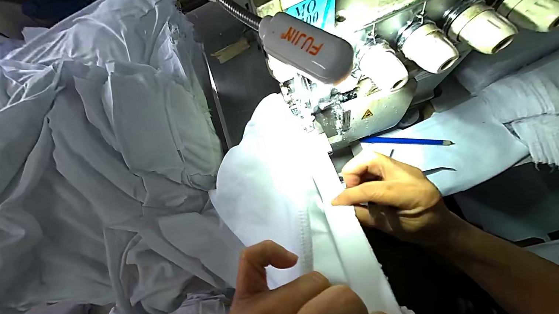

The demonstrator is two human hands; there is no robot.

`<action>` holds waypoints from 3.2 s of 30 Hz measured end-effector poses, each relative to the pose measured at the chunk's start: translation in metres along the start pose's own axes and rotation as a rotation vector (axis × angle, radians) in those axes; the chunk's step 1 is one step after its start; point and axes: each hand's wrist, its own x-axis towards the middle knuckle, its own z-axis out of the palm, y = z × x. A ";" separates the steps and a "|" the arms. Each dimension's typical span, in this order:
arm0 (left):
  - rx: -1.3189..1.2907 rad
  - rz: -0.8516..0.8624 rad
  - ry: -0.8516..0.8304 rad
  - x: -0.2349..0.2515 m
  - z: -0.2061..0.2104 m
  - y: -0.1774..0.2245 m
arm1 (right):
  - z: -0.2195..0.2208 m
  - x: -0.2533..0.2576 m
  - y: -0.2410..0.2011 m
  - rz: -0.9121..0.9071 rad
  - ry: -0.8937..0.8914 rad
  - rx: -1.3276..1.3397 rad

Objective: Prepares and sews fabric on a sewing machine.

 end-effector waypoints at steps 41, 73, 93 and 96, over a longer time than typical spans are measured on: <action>0.691 0.015 0.188 0.067 0.058 -0.074 | 0.089 0.007 -0.031 0.970 -0.138 1.258; 0.309 -0.022 0.253 0.069 0.029 -0.141 | 0.051 -0.005 0.020 0.097 0.333 -0.088; 0.391 -0.381 0.658 0.035 0.074 -0.096 | 0.026 0.071 -0.027 0.136 0.109 -0.791; 0.442 -0.338 0.641 0.033 0.068 -0.095 | 0.031 0.079 -0.024 0.080 0.132 -0.637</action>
